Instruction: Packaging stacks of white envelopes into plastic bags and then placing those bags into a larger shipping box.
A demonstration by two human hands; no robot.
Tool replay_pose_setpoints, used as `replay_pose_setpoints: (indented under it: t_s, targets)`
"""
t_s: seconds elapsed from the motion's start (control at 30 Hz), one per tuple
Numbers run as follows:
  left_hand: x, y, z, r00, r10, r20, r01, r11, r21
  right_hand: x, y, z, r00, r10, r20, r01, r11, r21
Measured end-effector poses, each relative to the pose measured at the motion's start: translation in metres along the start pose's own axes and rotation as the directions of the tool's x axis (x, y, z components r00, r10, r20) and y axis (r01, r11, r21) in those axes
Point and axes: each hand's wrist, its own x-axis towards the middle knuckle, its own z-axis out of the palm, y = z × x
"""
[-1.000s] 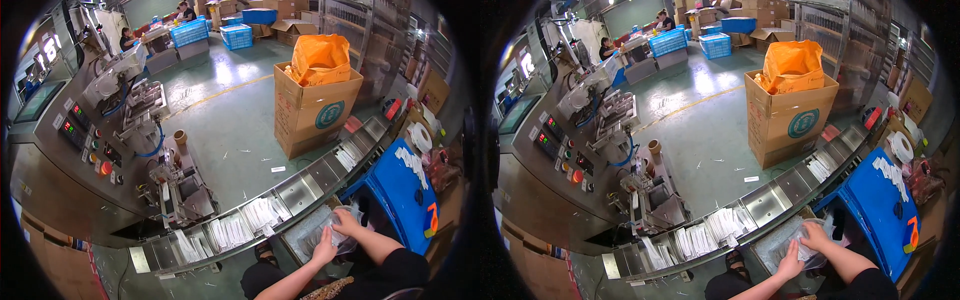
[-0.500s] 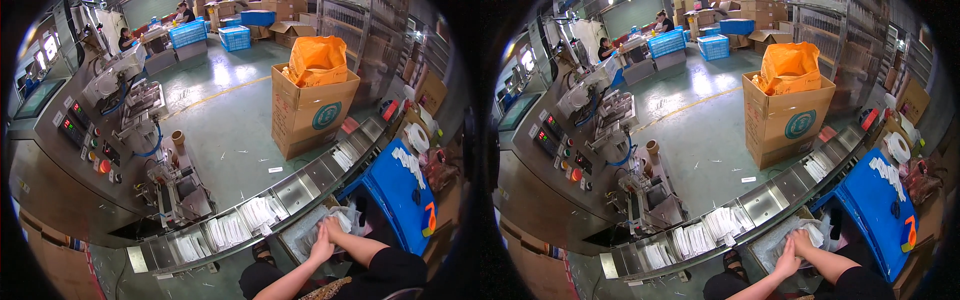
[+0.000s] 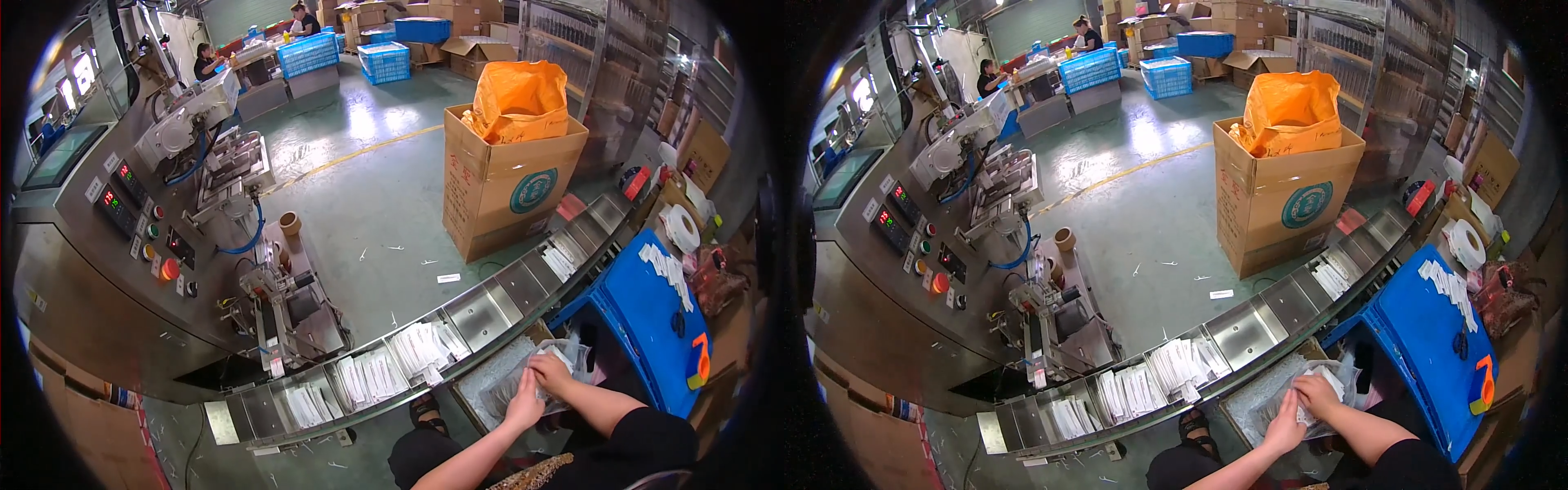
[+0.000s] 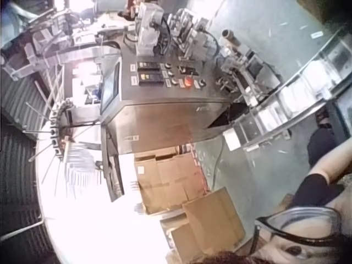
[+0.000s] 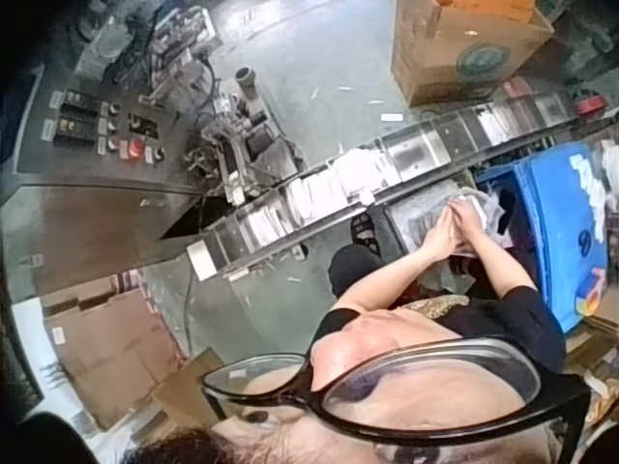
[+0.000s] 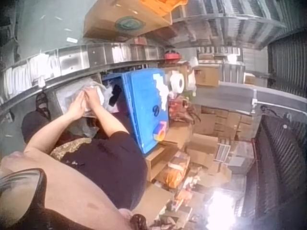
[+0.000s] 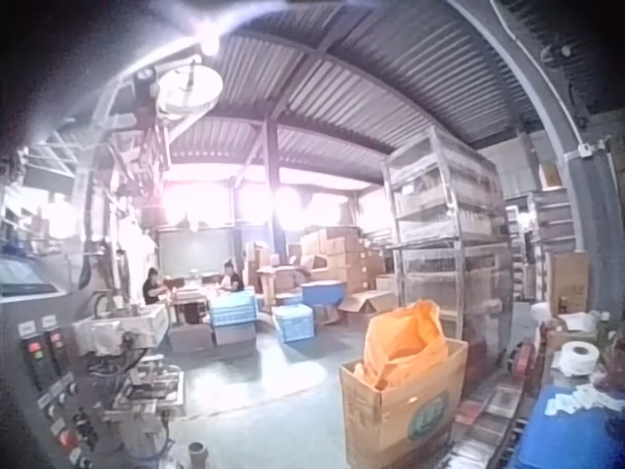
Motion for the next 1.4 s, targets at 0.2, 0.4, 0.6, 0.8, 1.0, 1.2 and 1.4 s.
replay_pose_setpoints:
  t_s: [0.2,0.4,0.6,0.8,1.0,1.2,1.4]
  targets:
    - [0.000,0.004,-0.003,0.999,-0.027,0.037,0.026,0.999,0.030,-0.036,0.011,-0.025,0.967,0.114,0.230,-0.074,0.982,-0.173]
    - [-0.001,0.001,0.001,1.000,-0.021,0.013,0.020,0.999,0.049,-0.035,0.009,-0.018,0.949,0.204,0.240,-0.148,0.962,-0.231]
    - [-0.002,0.005,-0.001,0.999,0.039,0.013,-0.040,0.991,0.126,0.018,0.008,-0.044,0.936,0.243,0.255,-0.271,0.959,0.081]
    - [0.002,0.004,-0.004,0.999,0.024,0.036,-0.030,0.985,0.169,0.138,-0.024,-0.052,0.975,0.217,0.054,-0.223,0.923,0.315]
    - [0.003,0.002,-0.002,0.997,0.075,0.000,-0.074,0.990,0.121,0.194,-0.009,0.003,0.946,0.264,0.186,-0.282,0.956,0.079]
    - [0.003,0.000,-0.006,0.999,0.023,0.046,-0.029,0.993,0.111,0.220,-0.021,0.035,0.736,0.416,0.533,-0.413,0.901,-0.133]
    - [0.008,-0.001,-0.002,0.993,-0.056,0.107,0.045,0.994,0.104,0.212,-0.028,0.092,0.674,0.499,0.545,-0.644,0.758,0.102]
